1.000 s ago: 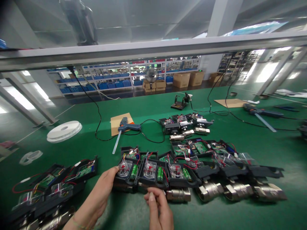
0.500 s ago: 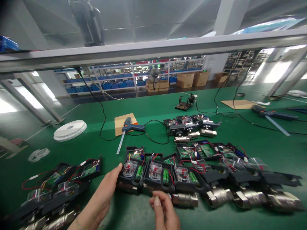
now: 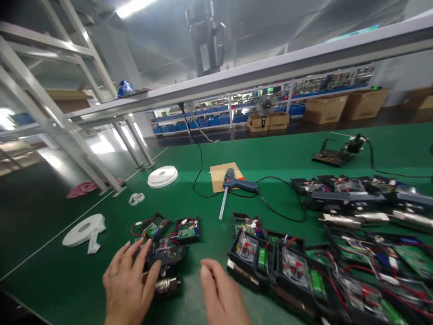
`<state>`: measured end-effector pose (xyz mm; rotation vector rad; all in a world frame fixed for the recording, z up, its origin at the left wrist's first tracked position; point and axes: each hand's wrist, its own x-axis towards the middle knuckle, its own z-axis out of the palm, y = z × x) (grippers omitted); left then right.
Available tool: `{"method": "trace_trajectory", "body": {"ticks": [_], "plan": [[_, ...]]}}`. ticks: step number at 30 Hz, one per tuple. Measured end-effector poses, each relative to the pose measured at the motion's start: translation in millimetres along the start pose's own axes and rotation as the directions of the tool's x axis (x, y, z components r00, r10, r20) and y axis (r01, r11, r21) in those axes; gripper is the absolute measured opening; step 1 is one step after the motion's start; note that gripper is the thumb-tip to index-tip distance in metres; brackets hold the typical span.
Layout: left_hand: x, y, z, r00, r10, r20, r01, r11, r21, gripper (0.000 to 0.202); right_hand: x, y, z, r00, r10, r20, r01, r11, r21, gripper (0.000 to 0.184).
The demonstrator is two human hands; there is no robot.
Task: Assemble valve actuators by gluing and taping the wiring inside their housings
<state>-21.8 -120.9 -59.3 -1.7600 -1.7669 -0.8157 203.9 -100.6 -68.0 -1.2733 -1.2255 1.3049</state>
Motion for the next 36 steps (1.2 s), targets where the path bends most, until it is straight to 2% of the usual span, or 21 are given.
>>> {"method": "trace_trajectory", "body": {"ticks": [1, 4, 6, 8, 10, 12, 15, 17, 19, 22, 25, 28, 31, 36], "plan": [[-3, -5, 5.9, 1.000, 0.001, 0.020, -0.002, 0.999, 0.049, 0.043, 14, -4, 19, 0.995, 0.070, 0.076, -0.074, 0.996, 0.048, 0.059], [-10, -5, 25.2, 0.999, 0.038, 0.030, -0.039, 0.999, 0.010, 0.052, 53, -5, 69, 0.966, 0.231, 0.115, -0.240, 0.969, 0.067, 0.052], [-15, 0, 33.7, 0.998, 0.059, 0.008, -0.058, 0.996, -0.063, 0.059, 68, 0, 89, 0.942, 0.318, 0.109, -0.328, 0.941, 0.084, 0.047], [-19, 5, 36.1, 0.999, 0.040, -0.014, -0.042, 0.988, -0.147, 0.059, 72, 5, 95, 0.924, 0.371, 0.094, -0.381, 0.918, 0.114, 0.040], [-22, 9, 32.9, 0.999, -0.004, -0.033, -0.006, 0.962, -0.272, 0.054, 66, 7, 88, 0.919, 0.385, 0.082, -0.393, 0.908, 0.144, 0.038], [-24, 13, 26.1, 0.996, -0.084, 0.007, 0.079, 0.901, -0.427, 0.046, 55, 7, 73, 0.925, 0.370, 0.084, -0.379, 0.910, 0.168, 0.049], [-22, 15, 15.5, 0.958, -0.237, 0.160, 0.285, 0.759, -0.586, 0.037, 36, 4, 45, 0.949, 0.282, 0.141, -0.308, 0.926, 0.220, 0.063], [-15, 13, 10.5, 0.927, -0.261, 0.271, 0.375, 0.682, -0.628, 0.041, 24, 1, 30, 0.956, 0.236, 0.175, -0.275, 0.927, 0.254, 0.066], [-4, 9, 6.7, 0.891, -0.156, 0.427, 0.427, 0.608, -0.669, 0.052, 13, -3, 19, 0.955, 0.244, 0.169, -0.283, 0.921, 0.269, 0.065], [15, 6, 0.8, 0.792, 0.063, 0.607, 0.500, 0.505, -0.704, 0.064, -1, -10, 5, 0.948, 0.285, 0.141, -0.313, 0.918, 0.245, 0.064], [24, 8, -4.3, 0.731, 0.143, 0.667, 0.547, 0.463, -0.698, 0.068, -10, -17, -6, 0.942, 0.306, 0.137, -0.327, 0.929, 0.174, 0.063], [21, 11, -5.2, 0.677, 0.233, 0.698, 0.577, 0.421, -0.700, 0.077, -14, -21, -15, 0.937, 0.313, 0.155, -0.336, 0.929, 0.158, 0.062], [20, 15, -6.1, 0.632, 0.294, 0.717, 0.582, 0.430, -0.690, 0.087, -15, -20, -18, 0.922, 0.331, 0.203, -0.363, 0.919, 0.151, 0.061], [39, 20, -17.3, 0.494, 0.357, 0.793, 0.647, 0.458, -0.609, 0.091, -17, -9, -19, 0.939, 0.304, 0.161, -0.327, 0.934, 0.146, 0.061]]}}
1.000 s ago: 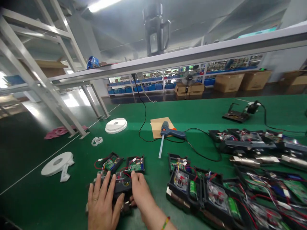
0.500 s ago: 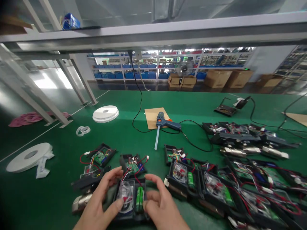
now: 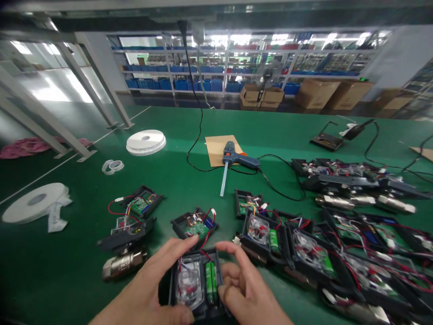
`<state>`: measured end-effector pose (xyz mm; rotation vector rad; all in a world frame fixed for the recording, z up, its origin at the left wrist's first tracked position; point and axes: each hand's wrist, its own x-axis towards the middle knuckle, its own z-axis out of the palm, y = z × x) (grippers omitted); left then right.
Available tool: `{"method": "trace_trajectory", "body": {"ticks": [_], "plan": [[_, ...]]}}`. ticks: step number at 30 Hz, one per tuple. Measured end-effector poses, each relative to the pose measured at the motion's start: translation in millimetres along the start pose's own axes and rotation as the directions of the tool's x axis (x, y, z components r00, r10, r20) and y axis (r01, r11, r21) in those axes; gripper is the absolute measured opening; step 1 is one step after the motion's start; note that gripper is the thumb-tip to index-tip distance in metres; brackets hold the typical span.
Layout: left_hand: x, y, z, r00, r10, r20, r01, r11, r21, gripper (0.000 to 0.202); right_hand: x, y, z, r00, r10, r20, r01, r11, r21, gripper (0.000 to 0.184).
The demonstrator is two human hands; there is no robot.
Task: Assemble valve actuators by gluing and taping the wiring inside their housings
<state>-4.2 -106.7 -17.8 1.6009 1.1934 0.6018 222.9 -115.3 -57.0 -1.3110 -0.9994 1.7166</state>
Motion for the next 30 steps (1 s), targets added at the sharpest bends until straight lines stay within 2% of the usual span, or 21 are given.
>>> {"method": "trace_trajectory", "body": {"ticks": [4, 7, 9, 14, 17, 20, 25, 30], "plan": [[3, 9, -3.3, 0.998, -0.003, 0.063, 0.004, 1.000, -0.004, 0.080, 1, 0, -7, 0.997, 0.014, 0.075, -0.014, 1.000, -0.008, 0.065], [6, 7, 0.8, 0.998, 0.069, 0.011, -0.069, 0.998, -0.003, 0.069, 2, -6, -12, 0.981, 0.060, 0.182, -0.055, 0.998, -0.031, 0.061], [8, 5, 5.0, 0.994, 0.095, -0.046, -0.095, 0.995, 0.003, 0.067, 3, -9, -14, 0.975, 0.077, 0.207, -0.069, 0.997, -0.044, 0.060], [8, -1, 13.3, 0.977, 0.132, -0.167, -0.131, 0.991, 0.022, 0.069, 6, -6, -17, 0.986, 0.055, 0.159, -0.048, 0.998, -0.050, 0.061], [8, -7, 15.2, 0.969, 0.151, -0.194, -0.154, 0.988, 0.002, 0.065, 8, -7, -17, 0.986, 0.070, 0.148, -0.053, 0.992, -0.114, 0.061], [10, -11, 16.1, 0.972, 0.134, -0.195, -0.146, 0.988, -0.048, 0.056, 10, -13, -14, 0.992, 0.068, 0.104, -0.049, 0.983, -0.180, 0.060], [18, -15, 21.2, 0.980, 0.060, -0.192, -0.108, 0.962, -0.252, 0.040, 11, -22, -4, 0.996, 0.056, 0.066, -0.044, 0.986, -0.160, 0.062], [20, -18, 17.2, 0.997, 0.004, -0.081, -0.033, 0.934, -0.355, 0.042, 11, -29, 4, 0.998, 0.047, 0.050, -0.041, 0.991, -0.125, 0.064]]}}
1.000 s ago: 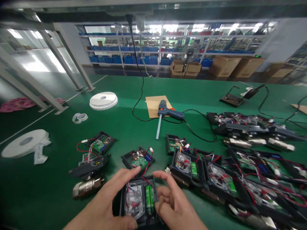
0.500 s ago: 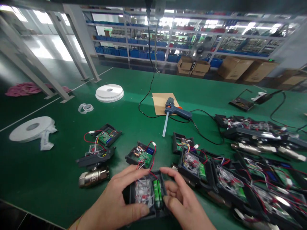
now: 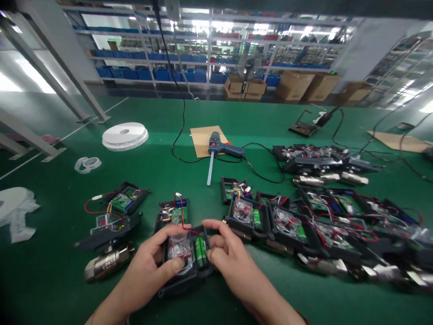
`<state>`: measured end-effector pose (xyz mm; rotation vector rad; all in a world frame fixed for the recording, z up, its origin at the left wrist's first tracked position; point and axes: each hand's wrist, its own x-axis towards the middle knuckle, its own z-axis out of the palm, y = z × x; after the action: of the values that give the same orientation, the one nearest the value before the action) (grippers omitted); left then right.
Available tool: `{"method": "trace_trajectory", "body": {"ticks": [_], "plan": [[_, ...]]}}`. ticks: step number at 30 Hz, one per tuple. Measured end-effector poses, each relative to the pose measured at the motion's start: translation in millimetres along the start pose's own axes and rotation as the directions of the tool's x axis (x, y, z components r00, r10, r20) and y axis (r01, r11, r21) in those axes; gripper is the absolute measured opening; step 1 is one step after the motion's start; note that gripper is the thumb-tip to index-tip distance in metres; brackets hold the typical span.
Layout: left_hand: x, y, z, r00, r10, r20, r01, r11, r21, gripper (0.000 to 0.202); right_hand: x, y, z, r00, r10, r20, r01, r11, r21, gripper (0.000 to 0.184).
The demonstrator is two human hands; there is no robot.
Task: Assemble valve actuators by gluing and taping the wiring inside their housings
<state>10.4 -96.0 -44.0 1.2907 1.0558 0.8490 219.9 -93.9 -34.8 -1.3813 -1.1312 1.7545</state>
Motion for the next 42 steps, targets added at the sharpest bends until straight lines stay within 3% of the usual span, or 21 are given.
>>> {"method": "trace_trajectory", "body": {"ticks": [4, 6, 9, 14, 18, 22, 26, 31, 34, 36, 38, 39, 42], "plan": [[1, 7, -12.4, 0.989, -0.079, 0.128, 0.076, 0.997, 0.031, 0.066, 2, -4, 3, 1.000, -0.001, 0.010, 0.001, 1.000, 0.016, 0.066], [3, 8, -14.9, 0.985, -0.103, 0.139, 0.093, 0.992, 0.080, 0.070, 2, -5, 3, 1.000, -0.004, 0.017, 0.004, 1.000, 0.017, 0.067], [6, 4, -12.6, 0.996, -0.034, 0.082, 0.024, 0.993, 0.117, 0.060, 2, -6, 2, 1.000, -0.013, 0.025, 0.013, 1.000, 0.018, 0.067], [6, -7, -8.1, 0.998, 0.061, -0.024, -0.060, 0.998, 0.027, 0.052, 4, -4, -2, 0.997, -0.055, 0.050, 0.054, 0.998, 0.011, 0.064], [8, -11, -7.6, 0.997, 0.064, -0.047, -0.066, 0.998, -0.025, 0.054, 5, -4, -1, 0.997, -0.061, 0.038, 0.061, 0.998, -0.009, 0.061], [11, -11, -1.3, 0.985, 0.079, -0.156, -0.081, 0.997, -0.004, 0.052, 6, -7, 2, 0.998, -0.065, -0.005, 0.065, 0.997, -0.044, 0.054], [12, -4, 5.3, 0.962, 0.026, -0.271, -0.025, 1.000, 0.006, 0.058, 13, -8, 5, 0.991, -0.129, -0.032, 0.125, 0.987, -0.106, 0.050], [16, 0, 2.5, 0.945, 0.006, -0.328, 0.008, 0.999, 0.040, 0.063, 13, -7, 12, 0.983, -0.179, -0.035, 0.167, 0.961, -0.218, 0.051], [17, -4, -3.0, 0.942, 0.045, -0.332, -0.021, 0.997, 0.076, 0.060, -9, -26, 8, 0.960, -0.281, -0.024, 0.227, 0.819, -0.527, 0.053], [18, -9, -6.2, 0.944, 0.081, -0.318, -0.041, 0.991, 0.131, 0.056, -20, -54, -3, 0.918, -0.395, 0.032, 0.304, 0.652, -0.694, 0.049], [18, -13, -7.8, 0.940, 0.106, -0.324, -0.053, 0.984, 0.169, 0.054, -16, -93, -20, 0.875, -0.479, 0.067, 0.352, 0.535, -0.768, 0.033], [19, -15, -7.9, 0.936, 0.116, -0.331, -0.059, 0.982, 0.178, 0.053, -5, -114, -29, 0.857, -0.513, 0.042, 0.333, 0.490, -0.805, 0.030], [19, -14, -6.3, 0.936, 0.164, -0.311, -0.103, 0.973, 0.204, 0.048, 59, -165, -58, 0.870, -0.479, -0.112, 0.039, 0.294, -0.955, 0.028]]}}
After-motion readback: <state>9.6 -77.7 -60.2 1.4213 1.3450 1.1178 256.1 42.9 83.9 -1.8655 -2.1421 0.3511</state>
